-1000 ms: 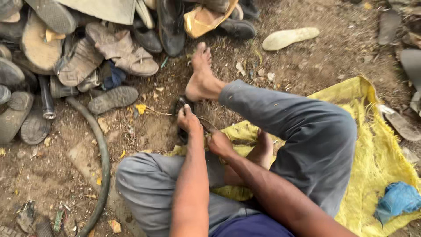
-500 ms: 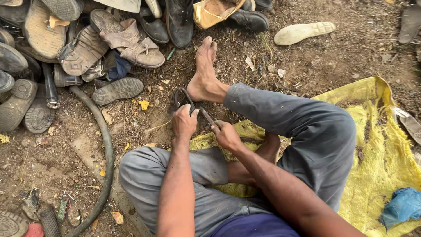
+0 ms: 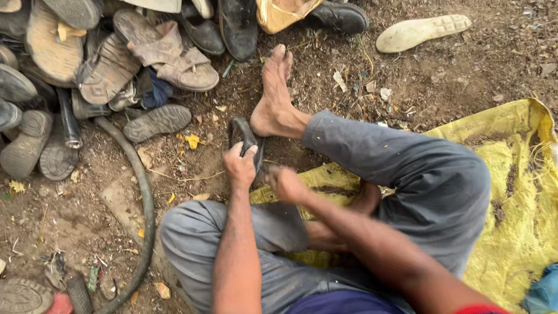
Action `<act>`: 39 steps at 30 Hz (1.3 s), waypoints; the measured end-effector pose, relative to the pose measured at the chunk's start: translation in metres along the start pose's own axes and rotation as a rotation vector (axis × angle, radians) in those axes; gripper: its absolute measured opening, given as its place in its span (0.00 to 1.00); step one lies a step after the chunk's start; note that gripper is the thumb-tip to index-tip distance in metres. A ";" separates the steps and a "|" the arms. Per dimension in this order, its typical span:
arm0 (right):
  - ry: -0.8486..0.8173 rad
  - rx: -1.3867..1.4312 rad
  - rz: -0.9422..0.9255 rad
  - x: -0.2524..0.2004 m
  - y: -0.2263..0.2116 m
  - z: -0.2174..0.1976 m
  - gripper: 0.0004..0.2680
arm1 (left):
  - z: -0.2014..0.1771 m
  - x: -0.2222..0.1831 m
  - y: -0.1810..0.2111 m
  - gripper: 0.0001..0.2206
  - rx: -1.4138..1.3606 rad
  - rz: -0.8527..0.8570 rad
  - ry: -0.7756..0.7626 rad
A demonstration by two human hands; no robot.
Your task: The person uses a small knife and a glue spreader to repair various old shoes, scraping the soles and applying adhesive while sitting on the ground next to a large pile of footwear.
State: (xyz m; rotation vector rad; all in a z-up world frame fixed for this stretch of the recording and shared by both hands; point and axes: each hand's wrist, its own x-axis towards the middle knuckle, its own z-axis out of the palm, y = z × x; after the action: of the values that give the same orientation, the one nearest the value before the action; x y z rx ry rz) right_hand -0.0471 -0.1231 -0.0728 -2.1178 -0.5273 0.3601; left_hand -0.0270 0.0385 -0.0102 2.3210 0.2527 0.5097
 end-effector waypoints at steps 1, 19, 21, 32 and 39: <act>-0.005 -0.002 0.003 -0.012 0.001 0.004 0.07 | -0.001 -0.002 0.003 0.09 -0.088 -0.097 -0.013; -0.018 0.068 0.408 -0.100 -0.085 -0.034 0.10 | 0.023 -0.030 0.013 0.07 -1.380 -0.484 -0.025; -0.018 0.069 0.418 -0.078 -0.091 -0.041 0.10 | 0.026 -0.036 0.007 0.08 -1.498 -0.474 -0.021; 0.029 0.302 0.682 -0.096 -0.080 -0.023 0.12 | -0.001 -0.018 -0.012 0.18 -0.695 -0.669 0.188; 0.004 0.184 0.289 -0.024 -0.050 -0.060 0.18 | -0.030 -0.011 0.030 0.17 0.198 -0.748 -0.142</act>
State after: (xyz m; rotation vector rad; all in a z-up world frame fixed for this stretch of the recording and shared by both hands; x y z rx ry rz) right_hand -0.0533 -0.1527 0.0033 -2.0157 -0.1757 0.5456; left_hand -0.0492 0.0326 0.0271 2.2162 1.0823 -0.0588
